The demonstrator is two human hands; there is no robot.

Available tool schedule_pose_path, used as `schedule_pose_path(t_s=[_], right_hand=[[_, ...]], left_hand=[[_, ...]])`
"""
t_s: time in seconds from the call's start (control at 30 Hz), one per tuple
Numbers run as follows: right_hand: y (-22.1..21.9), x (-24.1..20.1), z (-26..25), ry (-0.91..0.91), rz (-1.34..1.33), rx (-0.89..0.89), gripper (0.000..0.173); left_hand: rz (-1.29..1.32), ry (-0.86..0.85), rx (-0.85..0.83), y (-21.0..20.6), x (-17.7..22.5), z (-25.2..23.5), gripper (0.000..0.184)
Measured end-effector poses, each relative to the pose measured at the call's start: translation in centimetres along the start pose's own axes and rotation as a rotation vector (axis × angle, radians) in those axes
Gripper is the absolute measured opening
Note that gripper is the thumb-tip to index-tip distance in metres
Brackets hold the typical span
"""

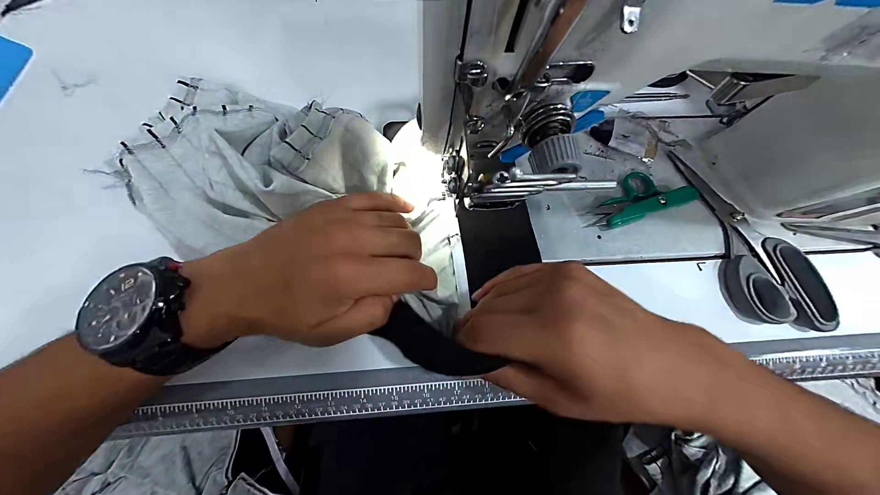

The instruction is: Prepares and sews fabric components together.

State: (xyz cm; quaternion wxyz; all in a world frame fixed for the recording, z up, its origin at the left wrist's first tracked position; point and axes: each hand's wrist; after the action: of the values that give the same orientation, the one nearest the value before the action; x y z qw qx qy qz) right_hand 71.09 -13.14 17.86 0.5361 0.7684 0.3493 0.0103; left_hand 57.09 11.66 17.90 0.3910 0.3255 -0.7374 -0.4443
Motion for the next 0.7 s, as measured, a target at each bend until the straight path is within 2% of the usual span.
schedule_pose_path(t_s=[0.07, 0.2, 0.37, 0.43, 0.6, 0.7], right_hand=[[-0.1, -1.0, -0.8, 0.045, 0.06, -0.032, 0.018], [0.9, 0.3, 0.7, 0.058, -0.203, -0.004, 0.023], [1.1, 0.2, 2.1, -0.008, -0.355, 0.038, 0.027], [0.5, 0.4, 2.3, -0.002, -0.37, 0.033, 0.028], [0.2, 0.9, 2.5, 0.004, -0.371, 0.006, 0.028], [0.5, 1.8, 2.2, -0.005, -0.341, 0.019, 0.026]], left_hand=[[-0.07, 0.053, -0.005, 0.3, 0.6, -0.3, 0.044], [-0.261, 0.265, -0.055, 0.1, 0.0, -1.7, 0.056], [-0.501, 0.752, -0.123, 0.1, 2.9, -2.2, 0.073], [-0.49, 0.806, -0.171, 0.5, 2.8, -1.7, 0.073], [-0.385, 0.903, -0.434, 2.8, 0.9, -2.3, 0.081], [-0.261, 0.988, -0.483, 4.0, -0.1, -3.5, 0.083]])
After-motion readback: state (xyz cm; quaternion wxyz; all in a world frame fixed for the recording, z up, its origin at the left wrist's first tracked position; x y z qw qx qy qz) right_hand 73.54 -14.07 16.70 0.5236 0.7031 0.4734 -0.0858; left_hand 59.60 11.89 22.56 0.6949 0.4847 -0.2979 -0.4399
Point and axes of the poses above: each hand's wrist, its own z-axis away from the middle knuckle, its own y-axis out of the back of the hand, x = y × z, and after that the axes turned 11 degrees about y, right-handed
